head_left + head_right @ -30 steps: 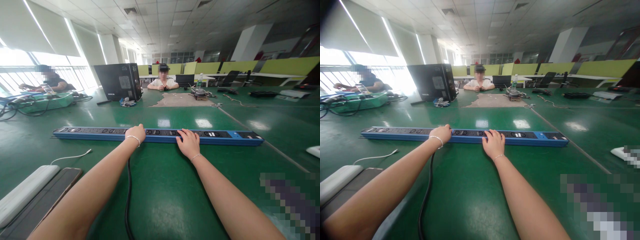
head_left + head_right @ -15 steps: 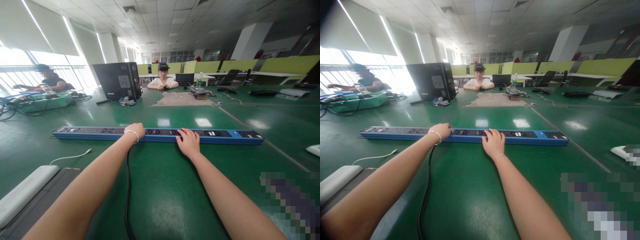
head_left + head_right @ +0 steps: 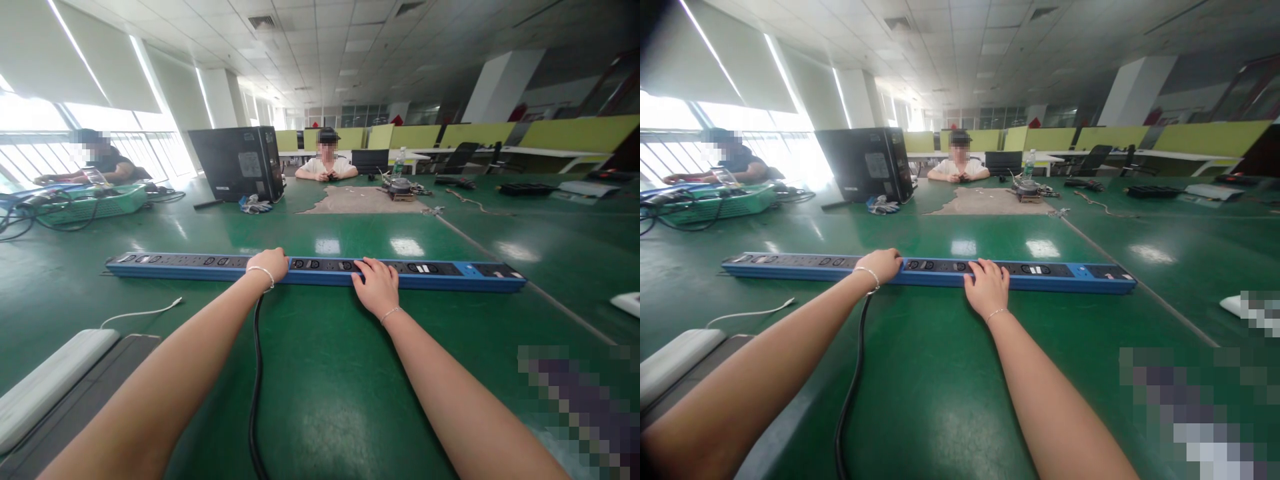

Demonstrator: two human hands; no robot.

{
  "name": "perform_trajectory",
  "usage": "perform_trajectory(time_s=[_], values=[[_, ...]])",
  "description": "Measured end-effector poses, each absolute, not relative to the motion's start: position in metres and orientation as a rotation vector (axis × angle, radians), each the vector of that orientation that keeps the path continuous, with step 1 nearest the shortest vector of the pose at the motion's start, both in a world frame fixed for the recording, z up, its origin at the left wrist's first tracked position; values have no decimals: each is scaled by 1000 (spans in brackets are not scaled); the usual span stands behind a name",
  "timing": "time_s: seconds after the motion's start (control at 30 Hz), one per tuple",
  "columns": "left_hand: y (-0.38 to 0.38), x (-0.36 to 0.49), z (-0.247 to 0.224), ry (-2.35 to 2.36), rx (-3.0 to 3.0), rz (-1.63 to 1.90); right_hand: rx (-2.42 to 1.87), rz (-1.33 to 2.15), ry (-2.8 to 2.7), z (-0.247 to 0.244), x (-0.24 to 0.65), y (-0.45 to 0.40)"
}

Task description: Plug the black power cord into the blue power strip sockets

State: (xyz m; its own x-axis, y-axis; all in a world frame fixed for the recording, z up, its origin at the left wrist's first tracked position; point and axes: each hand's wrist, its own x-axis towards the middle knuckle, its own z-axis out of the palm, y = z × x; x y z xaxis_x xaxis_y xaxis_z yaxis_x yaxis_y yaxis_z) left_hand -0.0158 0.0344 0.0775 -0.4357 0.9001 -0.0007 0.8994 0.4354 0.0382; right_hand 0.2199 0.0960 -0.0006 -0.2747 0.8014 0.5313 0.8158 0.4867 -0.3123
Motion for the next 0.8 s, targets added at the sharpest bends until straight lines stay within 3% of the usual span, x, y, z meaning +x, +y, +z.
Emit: perform_trajectory(time_s=[0.2,0.3,0.47,0.8], values=[[43,-20,132,2718,1732,291,-1325,-25,-2101,-1,220,96],[42,-5,147,2523,1763,421,-1329,-22,-2098,-1,220,97],[45,25,127,2229,1767,279,-1332,-11,-2113,-1,220,97],[71,51,102,2181,1825,166,-1324,-4,-2101,-2,219,98]])
